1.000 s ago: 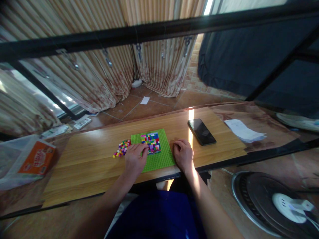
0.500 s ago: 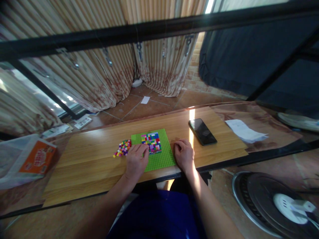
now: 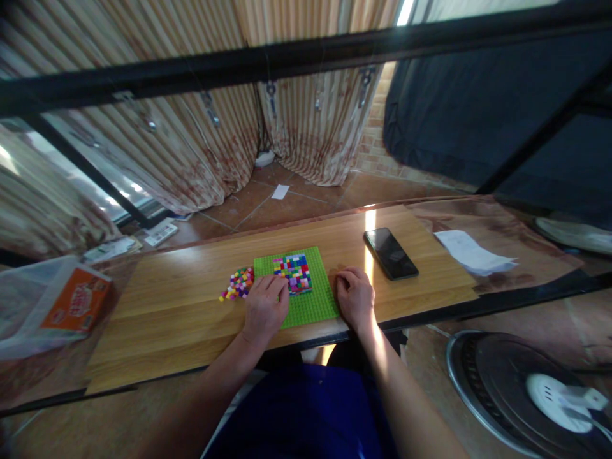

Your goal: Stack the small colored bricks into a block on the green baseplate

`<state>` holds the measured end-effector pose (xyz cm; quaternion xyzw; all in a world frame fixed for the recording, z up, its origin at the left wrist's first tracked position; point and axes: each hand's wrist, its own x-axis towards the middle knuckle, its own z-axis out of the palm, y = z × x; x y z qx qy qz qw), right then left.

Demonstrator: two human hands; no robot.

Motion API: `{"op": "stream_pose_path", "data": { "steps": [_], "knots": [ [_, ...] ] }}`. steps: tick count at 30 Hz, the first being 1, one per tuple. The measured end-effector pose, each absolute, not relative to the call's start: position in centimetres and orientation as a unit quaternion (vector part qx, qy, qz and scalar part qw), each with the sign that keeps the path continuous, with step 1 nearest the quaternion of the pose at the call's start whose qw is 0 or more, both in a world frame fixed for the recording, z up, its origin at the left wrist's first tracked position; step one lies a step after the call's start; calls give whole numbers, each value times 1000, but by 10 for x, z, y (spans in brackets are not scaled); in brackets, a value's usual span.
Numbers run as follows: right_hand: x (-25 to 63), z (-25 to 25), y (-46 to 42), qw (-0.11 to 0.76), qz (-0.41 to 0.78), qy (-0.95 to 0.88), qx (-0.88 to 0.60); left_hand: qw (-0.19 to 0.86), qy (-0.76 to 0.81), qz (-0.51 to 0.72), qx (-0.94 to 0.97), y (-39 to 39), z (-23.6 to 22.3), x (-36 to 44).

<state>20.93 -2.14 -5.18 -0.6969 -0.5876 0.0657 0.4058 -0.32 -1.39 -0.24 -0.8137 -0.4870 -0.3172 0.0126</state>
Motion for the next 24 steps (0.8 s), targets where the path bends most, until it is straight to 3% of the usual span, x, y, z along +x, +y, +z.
{"op": "stream_pose_path", "data": {
  "steps": [17, 24],
  "knots": [
    [210, -52, -22, 398, 62, -589, -700, 31, -490, -308, -815, -20, -4, -3],
    [210, -53, -21, 399, 56, -589, -700, 3, -490, -360, -794, -21, -11, -3]
  ]
}}
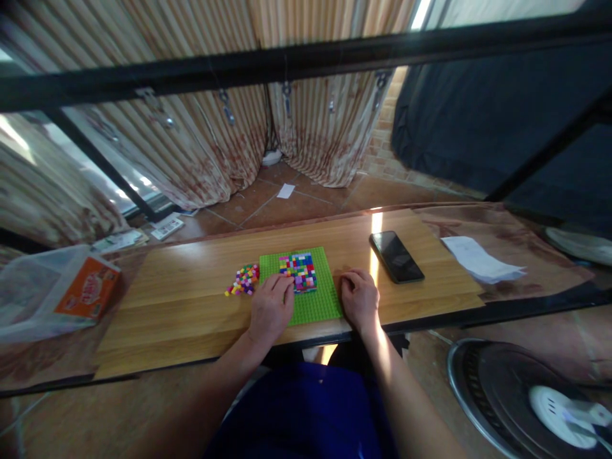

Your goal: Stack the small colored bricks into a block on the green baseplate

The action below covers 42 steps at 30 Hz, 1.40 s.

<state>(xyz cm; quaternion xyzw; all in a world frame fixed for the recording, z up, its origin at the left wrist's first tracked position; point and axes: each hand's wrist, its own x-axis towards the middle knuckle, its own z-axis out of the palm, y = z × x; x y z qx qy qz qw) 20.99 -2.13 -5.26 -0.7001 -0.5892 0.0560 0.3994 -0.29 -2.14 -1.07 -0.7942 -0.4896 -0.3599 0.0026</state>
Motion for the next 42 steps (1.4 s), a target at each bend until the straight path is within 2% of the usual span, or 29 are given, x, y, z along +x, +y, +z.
{"op": "stream_pose_path", "data": {
  "steps": [12, 26, 42],
  "knots": [
    [210, -52, -22, 408, 61, -592, -692, -104, -503, -405, -757, -31, -6, -19],
    [214, -57, -21, 400, 47, -595, -695, -54, -651, -345, -674, -40, -26, -120],
    [216, -60, -21, 397, 45, -600, -693, 24, -623, -238, -745, -20, -30, -108]
  ]
}}
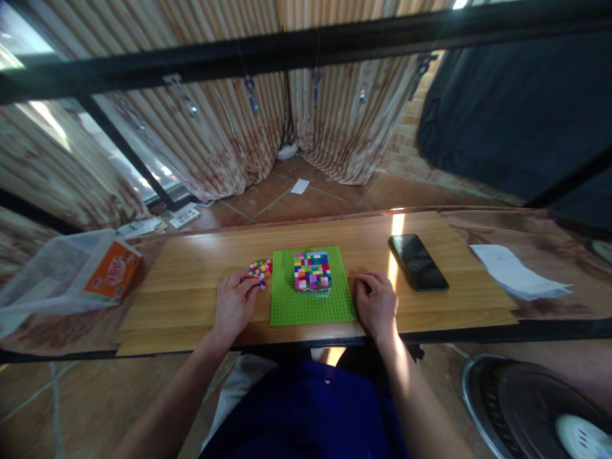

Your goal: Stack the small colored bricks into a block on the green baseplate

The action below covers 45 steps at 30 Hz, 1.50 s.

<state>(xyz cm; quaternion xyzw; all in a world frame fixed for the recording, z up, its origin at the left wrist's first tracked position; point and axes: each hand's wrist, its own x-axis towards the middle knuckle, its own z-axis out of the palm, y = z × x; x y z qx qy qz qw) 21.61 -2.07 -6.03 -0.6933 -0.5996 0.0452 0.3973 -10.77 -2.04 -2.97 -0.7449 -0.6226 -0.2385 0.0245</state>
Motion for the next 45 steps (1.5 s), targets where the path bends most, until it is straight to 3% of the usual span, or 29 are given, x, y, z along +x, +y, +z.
{"op": "stream_pose_path", "data": {
  "steps": [18, 33, 45],
  "knots": [
    [211, -54, -22, 401, 58, -594, -695, -69, -504, -358, -783, -20, 4, -27],
    [210, -50, -22, 409, 75, -589, -693, -70, -521, -336, -782, -9, 9, -10],
    [206, -50, -18, 429, 82, -578, -689, -2, -453, -382, -806, -4, 0, -14]
  ]
}}
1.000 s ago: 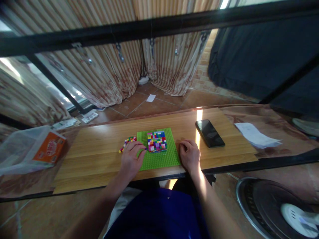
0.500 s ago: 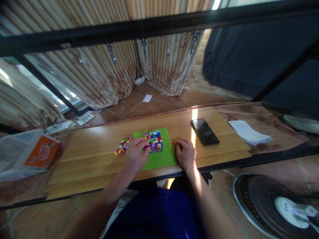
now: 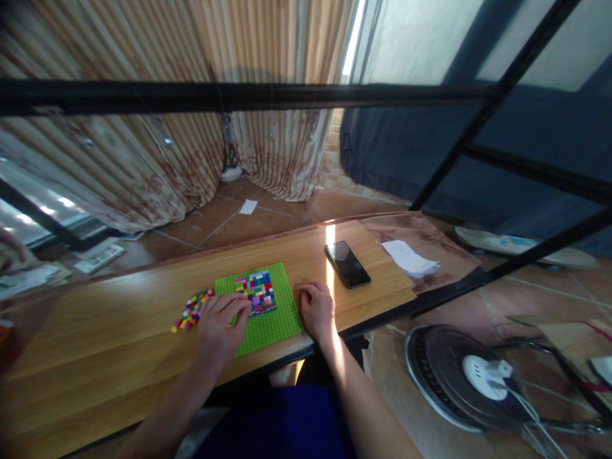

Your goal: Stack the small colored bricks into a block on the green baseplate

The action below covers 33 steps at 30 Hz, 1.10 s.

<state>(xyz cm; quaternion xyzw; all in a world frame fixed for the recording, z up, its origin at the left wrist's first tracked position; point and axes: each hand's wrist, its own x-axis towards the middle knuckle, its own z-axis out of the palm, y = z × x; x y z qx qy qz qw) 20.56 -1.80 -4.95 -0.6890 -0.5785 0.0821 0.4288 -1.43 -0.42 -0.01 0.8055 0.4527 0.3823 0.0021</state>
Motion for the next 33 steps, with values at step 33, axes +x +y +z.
{"op": "stream_pose_path", "data": {
  "steps": [33],
  "knots": [
    [205, -55, -17, 437, 82, -578, -684, -47, 419, 380, 824, -20, -2, -27]
  ]
}}
